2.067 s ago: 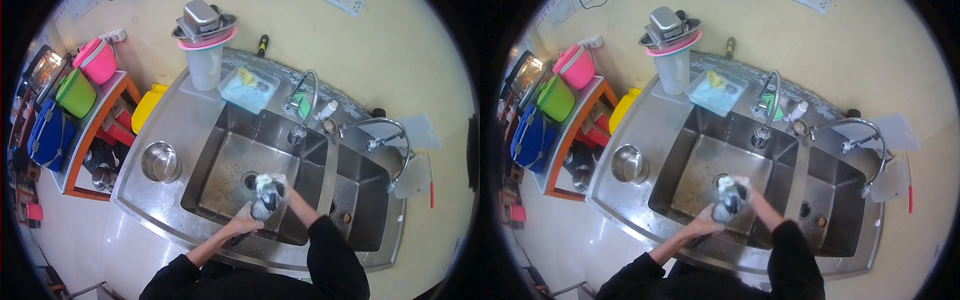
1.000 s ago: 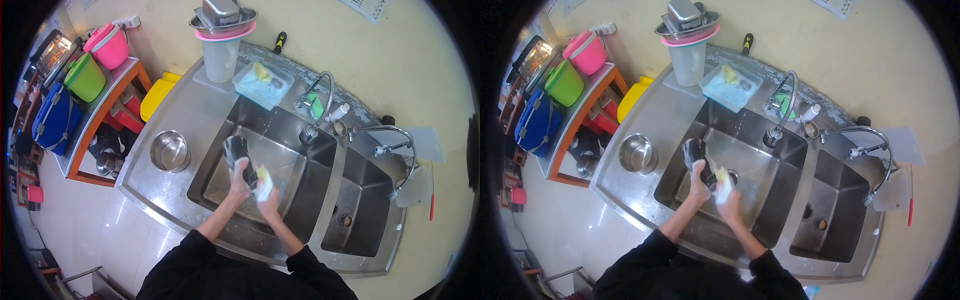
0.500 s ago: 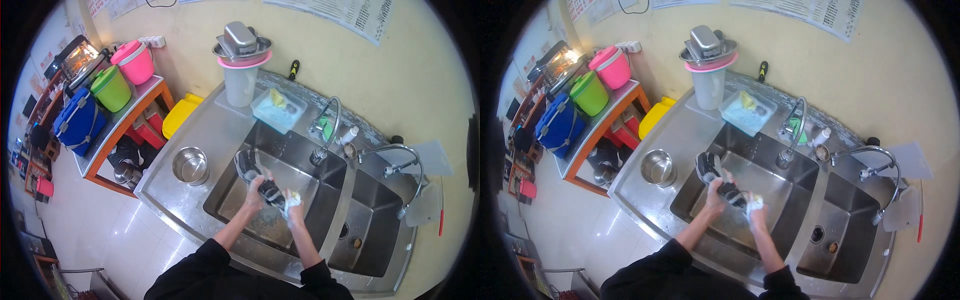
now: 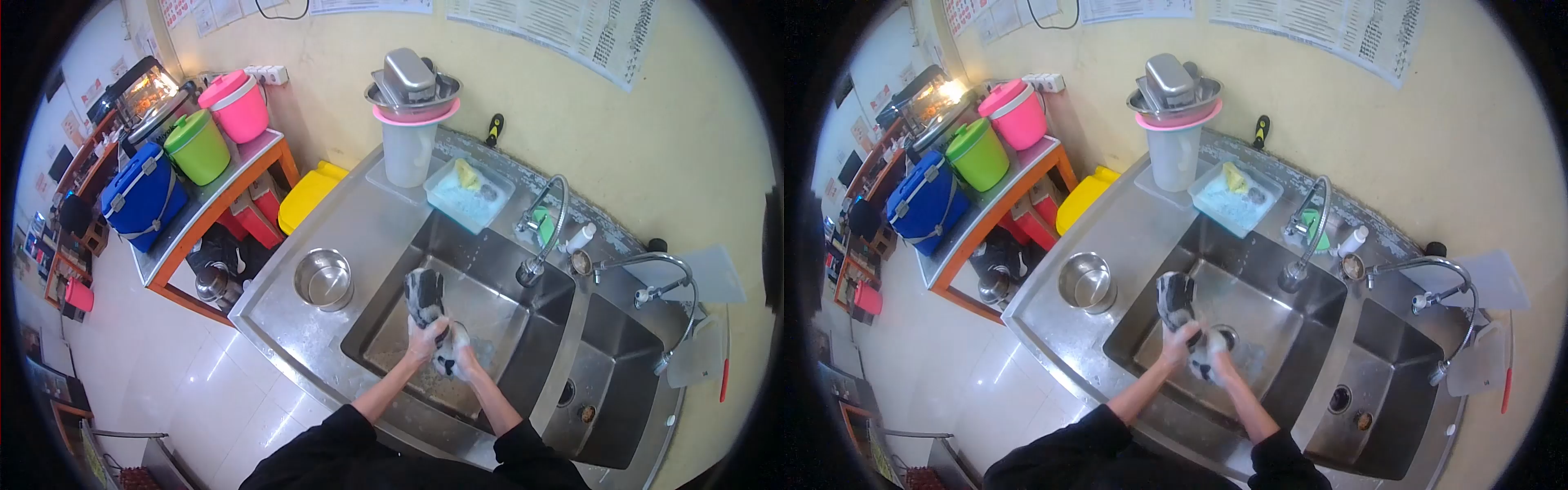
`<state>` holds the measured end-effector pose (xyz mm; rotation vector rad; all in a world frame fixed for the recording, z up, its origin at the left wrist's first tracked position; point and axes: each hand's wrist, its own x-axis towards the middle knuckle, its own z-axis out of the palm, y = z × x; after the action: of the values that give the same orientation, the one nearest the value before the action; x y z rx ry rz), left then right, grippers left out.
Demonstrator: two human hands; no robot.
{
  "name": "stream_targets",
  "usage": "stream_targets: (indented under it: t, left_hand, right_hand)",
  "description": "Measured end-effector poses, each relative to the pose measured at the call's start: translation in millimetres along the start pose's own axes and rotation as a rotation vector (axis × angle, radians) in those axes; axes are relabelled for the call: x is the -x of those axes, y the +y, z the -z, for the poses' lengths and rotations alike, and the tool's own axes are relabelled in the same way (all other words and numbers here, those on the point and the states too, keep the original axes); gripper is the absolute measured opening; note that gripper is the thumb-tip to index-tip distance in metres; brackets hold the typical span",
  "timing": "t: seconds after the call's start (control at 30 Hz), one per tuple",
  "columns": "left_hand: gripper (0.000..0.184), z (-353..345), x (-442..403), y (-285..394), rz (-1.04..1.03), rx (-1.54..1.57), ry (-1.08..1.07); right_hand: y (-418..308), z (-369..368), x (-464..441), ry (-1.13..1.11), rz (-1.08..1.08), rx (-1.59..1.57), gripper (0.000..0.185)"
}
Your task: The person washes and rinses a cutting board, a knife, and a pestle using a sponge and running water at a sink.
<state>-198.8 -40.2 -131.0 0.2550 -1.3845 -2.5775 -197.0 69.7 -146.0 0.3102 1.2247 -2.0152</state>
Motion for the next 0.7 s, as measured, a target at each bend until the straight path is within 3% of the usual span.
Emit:
stream_targets:
  t: [0.1, 0.13, 0.2, 0.3, 0.37, 0.4, 0.5, 0.53, 0.6, 0.63, 0.67, 0.7]
  left_hand:
    - [0.020, -1.3, 5.1, 7.9, 0.020, -0.002, -0.057]
    - [0.024, -6.4, 8.6, 13.8, 0.039, 0.046, -0.052]
    - [0.028, -1.7, 11.5, 10.1, 0.002, -0.074, -0.044]
    - [0.026, 0.4, 14.4, 5.7, -0.115, -0.166, -0.064]
    - [0.028, -0.3, 18.0, 8.5, -0.102, -0.306, -0.057]
    - [0.028, -2.8, 19.0, 13.6, -0.141, -0.340, -0.045]
    - [0.033, -11.2, 23.7, 31.0, -0.208, -0.391, -0.043]
    - [0.035, -5.3, 21.0, 29.1, -0.143, -0.435, -0.067]
    - [0.040, 1.4, 14.3, 29.3, -0.114, -0.482, -0.084]
    - [0.043, 3.3, 14.5, 31.5, -0.141, -0.487, -0.076]
    - [0.047, 4.9, 16.8, 32.3, -0.165, -0.495, -0.066]
    - [0.048, 7.8, 19.1, 28.8, -0.132, -0.479, -0.039]
  right_hand:
    - [13.6, 24.4, -7.2, -0.242, -0.226, -0.058, 0.049]
    - [21.4, 34.3, -12.3, -0.539, -0.269, -0.332, 0.043]
    - [40.4, 29.0, -10.2, -0.151, -0.189, -0.337, 0.044]
    - [60.6, 41.4, -21.6, 0.037, -0.135, -0.446, 0.040]
    - [67.2, 30.1, -35.4, 0.280, -0.090, -0.504, 0.039]
    - [74.5, 36.0, -44.2, 0.211, 0.027, -0.539, 0.029]
    - [49.4, 34.1, -55.2, 0.651, 0.300, 0.561, 0.022]
    - [40.8, 41.6, -64.3, 0.680, 0.511, 1.011, 0.024]
    - [-6.4, 41.6, -90.5, 0.685, 0.910, 1.165, 0.030]
    - [-44.8, 26.1, -105.0, 0.703, 1.205, 0.828, 0.032]
    - [-93.5, 6.3, -106.7, 0.759, 1.403, 0.900, 0.039]
    - [-127.9, -22.9, -94.9, 0.753, 1.129, 0.700, 0.046]
